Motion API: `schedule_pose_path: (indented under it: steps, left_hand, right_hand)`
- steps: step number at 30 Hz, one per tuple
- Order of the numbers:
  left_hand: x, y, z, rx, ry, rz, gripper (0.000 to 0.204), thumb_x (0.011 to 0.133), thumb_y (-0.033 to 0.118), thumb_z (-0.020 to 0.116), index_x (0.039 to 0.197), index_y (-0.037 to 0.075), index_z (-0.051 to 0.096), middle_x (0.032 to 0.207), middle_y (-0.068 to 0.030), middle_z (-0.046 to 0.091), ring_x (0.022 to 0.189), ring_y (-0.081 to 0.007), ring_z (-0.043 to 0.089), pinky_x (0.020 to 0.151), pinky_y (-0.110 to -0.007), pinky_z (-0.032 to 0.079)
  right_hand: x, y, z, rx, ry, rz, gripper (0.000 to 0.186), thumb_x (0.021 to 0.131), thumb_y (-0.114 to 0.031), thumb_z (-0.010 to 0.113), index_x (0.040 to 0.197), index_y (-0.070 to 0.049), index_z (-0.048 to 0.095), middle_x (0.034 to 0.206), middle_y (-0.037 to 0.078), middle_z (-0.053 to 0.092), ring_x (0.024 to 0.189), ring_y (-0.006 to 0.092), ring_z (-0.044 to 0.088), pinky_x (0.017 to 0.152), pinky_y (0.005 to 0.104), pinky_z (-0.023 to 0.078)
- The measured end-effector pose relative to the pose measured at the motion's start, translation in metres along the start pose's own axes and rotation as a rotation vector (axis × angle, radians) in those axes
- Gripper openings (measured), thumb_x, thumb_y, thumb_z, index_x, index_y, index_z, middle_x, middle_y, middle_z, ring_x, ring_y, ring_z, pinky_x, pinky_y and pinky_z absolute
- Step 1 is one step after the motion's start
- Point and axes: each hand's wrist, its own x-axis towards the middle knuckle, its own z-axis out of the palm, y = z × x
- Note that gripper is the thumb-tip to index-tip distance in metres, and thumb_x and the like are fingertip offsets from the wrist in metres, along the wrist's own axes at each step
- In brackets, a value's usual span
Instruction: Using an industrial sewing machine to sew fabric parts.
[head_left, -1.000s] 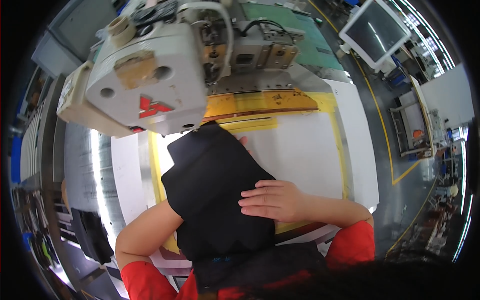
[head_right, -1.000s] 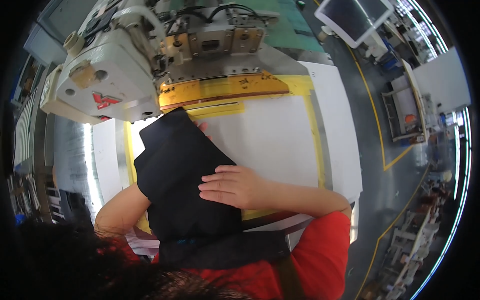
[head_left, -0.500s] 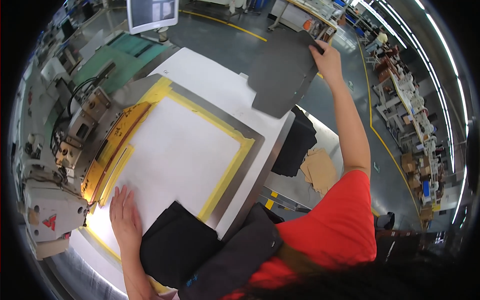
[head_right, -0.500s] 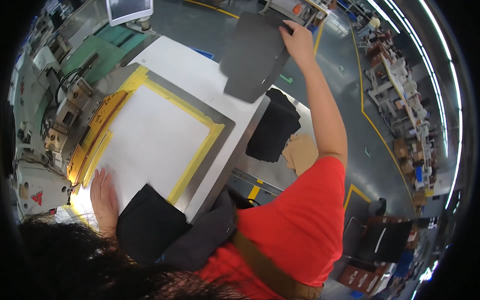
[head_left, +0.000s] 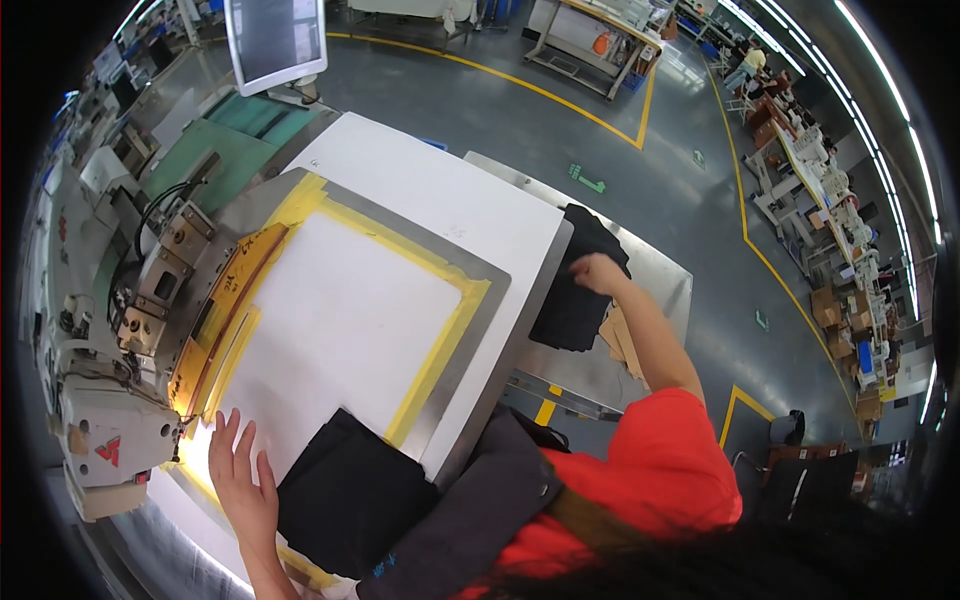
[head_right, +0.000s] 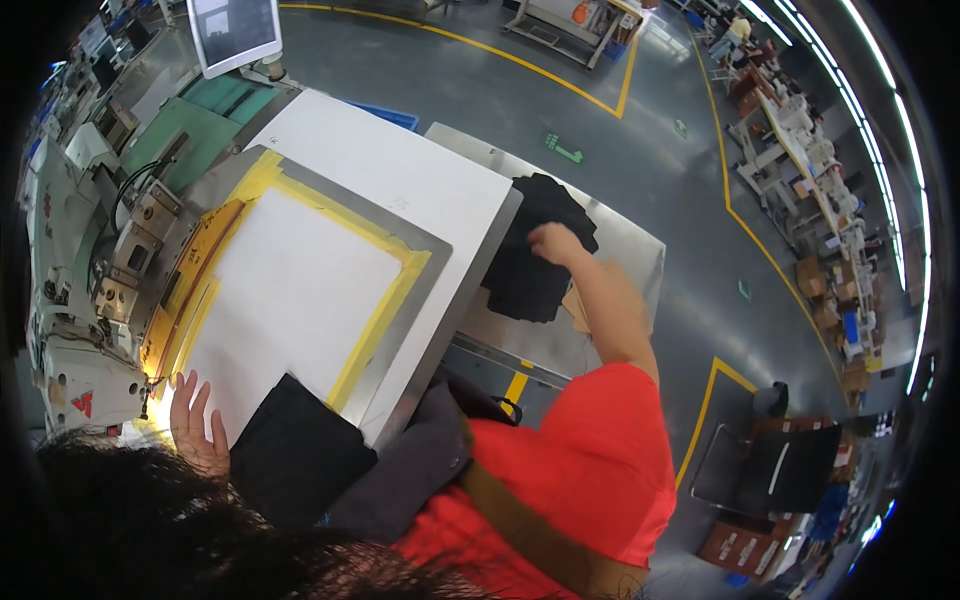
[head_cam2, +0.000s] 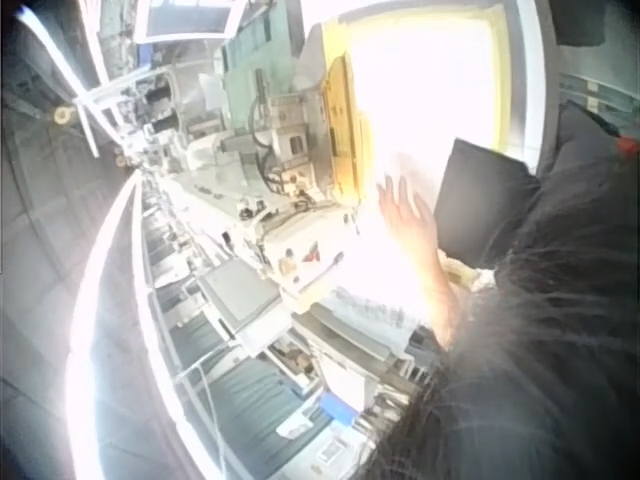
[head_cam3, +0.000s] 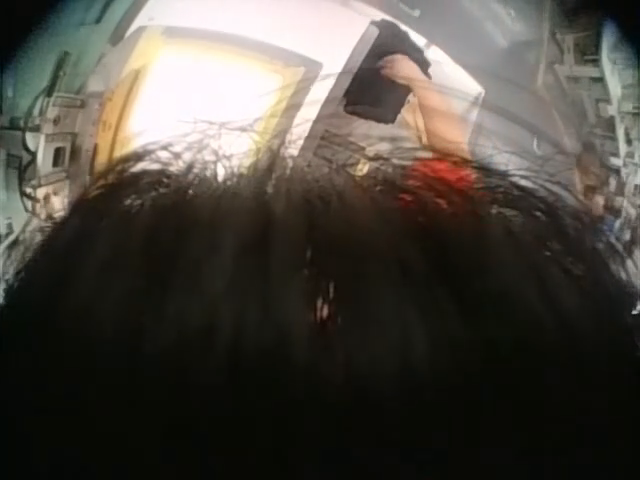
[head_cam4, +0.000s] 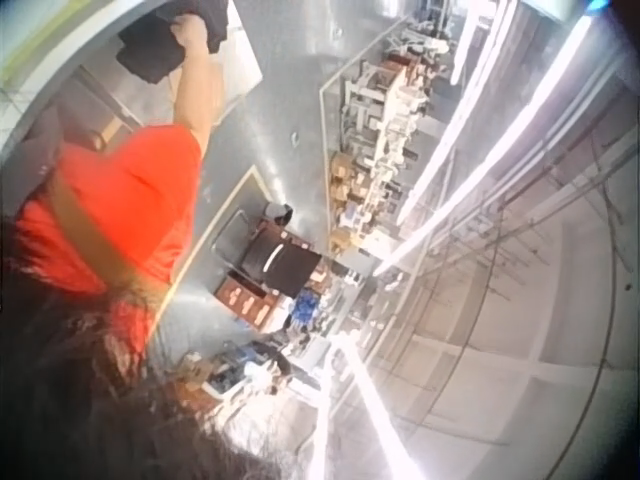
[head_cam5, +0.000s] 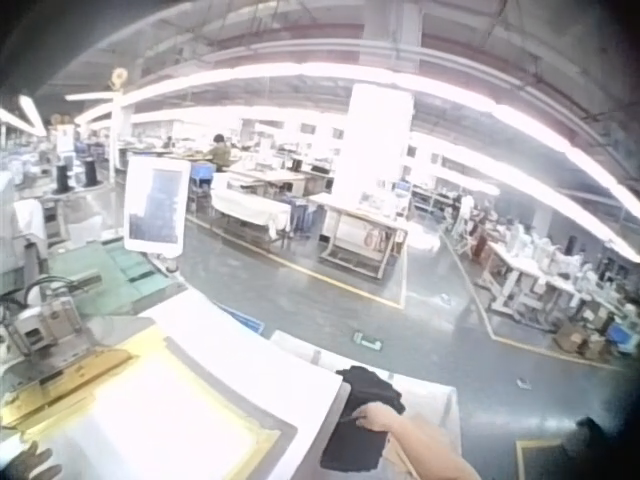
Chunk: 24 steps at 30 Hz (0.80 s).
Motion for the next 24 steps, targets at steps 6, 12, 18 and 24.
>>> schedule_pose_path:
  steps: [6, 12, 18, 24]
  left_hand:
    - [-0.052, 0.016, -0.035, -0.043, -0.049, -0.139, 0.04, 0.073, -0.002, 0.066, 0.111, 0.008, 0.06, 0.125, -0.0123, 0.057, 0.121, -0.0366, 0.051, 0.101, -0.049, 0.04]
    - [-0.081, 0.029, -0.022, -0.089, 0.073, -0.172, 0.034, 0.08, 0.012, 0.067, 0.113, 0.011, 0.061, 0.118, -0.0076, 0.06, 0.116, -0.0256, 0.055, 0.097, -0.04, 0.045]
    - [-0.19, -0.001, -0.073, 0.345, 0.352, -0.84, 0.018, 0.08, 0.009, 0.065, 0.098, 0.008, 0.065, 0.097, -0.0069, 0.065, 0.089, -0.0272, 0.063, 0.077, -0.037, 0.05]
    - [-0.333, -0.028, -0.115, 0.596, 0.361, -1.556, 0.032, 0.079, 0.031, 0.069, 0.1, 0.006, 0.066, 0.099, -0.0102, 0.065, 0.091, -0.0292, 0.063, 0.078, -0.039, 0.049]
  right_hand:
    - [0.038, -0.085, -0.049, -0.189, 0.399, 0.141, 0.021, 0.083, -0.023, 0.061, 0.093, -0.007, 0.07, 0.087, 0.014, 0.069, 0.082, 0.0296, 0.067, 0.073, 0.0385, 0.051]
    - [0.071, -0.221, -0.076, 0.47, 0.38, -0.389, 0.017, 0.09, -0.008, 0.057, 0.103, 0.001, 0.065, 0.088, 0.007, 0.065, 0.076, 0.0148, 0.061, 0.071, 0.0276, 0.049]
    - [0.04, -0.415, 0.011, 0.373, -0.056, -1.116, 0.009, 0.083, -0.003, 0.062, 0.09, -0.001, 0.065, 0.077, 0.011, 0.061, 0.067, 0.0232, 0.06, 0.063, 0.0317, 0.047]
    - [0.029, -0.502, 0.06, 0.443, -0.177, -1.373, 0.009, 0.082, -0.001, 0.062, 0.09, -0.003, 0.066, 0.074, 0.009, 0.06, 0.059, 0.0184, 0.055, 0.054, 0.0277, 0.044]
